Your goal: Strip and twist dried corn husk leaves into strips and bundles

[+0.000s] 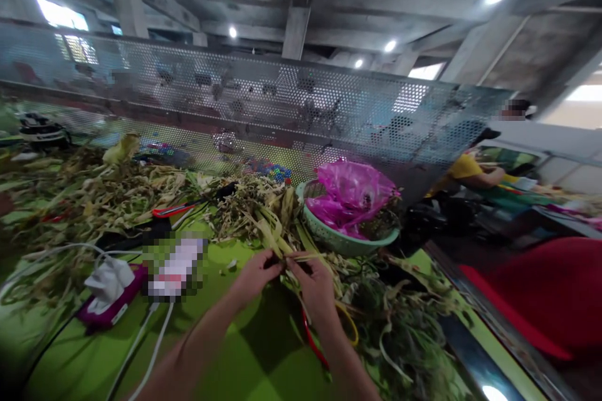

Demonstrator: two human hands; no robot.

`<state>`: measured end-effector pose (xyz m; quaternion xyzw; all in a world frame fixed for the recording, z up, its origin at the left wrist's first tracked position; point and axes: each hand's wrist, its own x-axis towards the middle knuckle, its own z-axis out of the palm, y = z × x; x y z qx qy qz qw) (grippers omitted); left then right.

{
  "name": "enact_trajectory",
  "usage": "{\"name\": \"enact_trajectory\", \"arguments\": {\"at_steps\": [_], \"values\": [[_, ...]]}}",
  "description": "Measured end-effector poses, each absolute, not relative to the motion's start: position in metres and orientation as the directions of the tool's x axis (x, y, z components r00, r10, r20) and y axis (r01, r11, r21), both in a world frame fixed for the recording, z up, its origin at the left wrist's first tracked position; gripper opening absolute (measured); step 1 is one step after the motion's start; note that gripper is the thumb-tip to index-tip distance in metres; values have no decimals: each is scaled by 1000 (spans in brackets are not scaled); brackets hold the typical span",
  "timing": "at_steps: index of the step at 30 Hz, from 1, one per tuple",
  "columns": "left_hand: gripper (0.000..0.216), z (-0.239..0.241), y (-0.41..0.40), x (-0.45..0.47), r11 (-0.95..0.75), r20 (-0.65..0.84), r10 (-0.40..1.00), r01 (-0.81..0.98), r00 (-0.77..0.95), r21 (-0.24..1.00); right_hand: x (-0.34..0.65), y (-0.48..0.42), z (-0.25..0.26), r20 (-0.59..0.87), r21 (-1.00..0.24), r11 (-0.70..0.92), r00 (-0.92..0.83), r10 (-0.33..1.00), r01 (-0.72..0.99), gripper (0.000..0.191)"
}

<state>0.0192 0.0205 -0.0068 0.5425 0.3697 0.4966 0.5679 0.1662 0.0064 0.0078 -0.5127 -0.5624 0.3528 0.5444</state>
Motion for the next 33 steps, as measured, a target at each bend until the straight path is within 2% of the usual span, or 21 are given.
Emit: {"name": "enact_trajectory", "arguments": {"at_steps": [2,6,11,13,17,19,26,33], "values": [[17,-7,19,20,-89,134,956,-175,262,981,168,5,7,272,-946,238,145,951,219,33],[30,-9,19,23,-27,138,935,-323,326,946,168,6,6,287,-934,236,170,943,267,35],[37,-9,17,26,46,91,937,-377,338,925,168,8,5,180,-976,154,166,970,156,42],[34,-7,16,25,5,117,931,-332,346,943,171,7,8,159,-982,144,126,979,119,41],[18,-5,16,22,-104,114,930,-49,348,993,178,5,13,134,-986,132,15,991,98,36],[16,-5,15,22,-117,102,926,21,363,993,179,5,12,148,-983,147,-3,989,111,29],[12,-8,18,18,-20,3,884,31,467,999,170,-1,11,217,-964,206,49,975,165,19],[13,-9,17,19,26,-30,890,15,455,1000,166,-7,17,263,-945,242,74,962,219,16]]}}
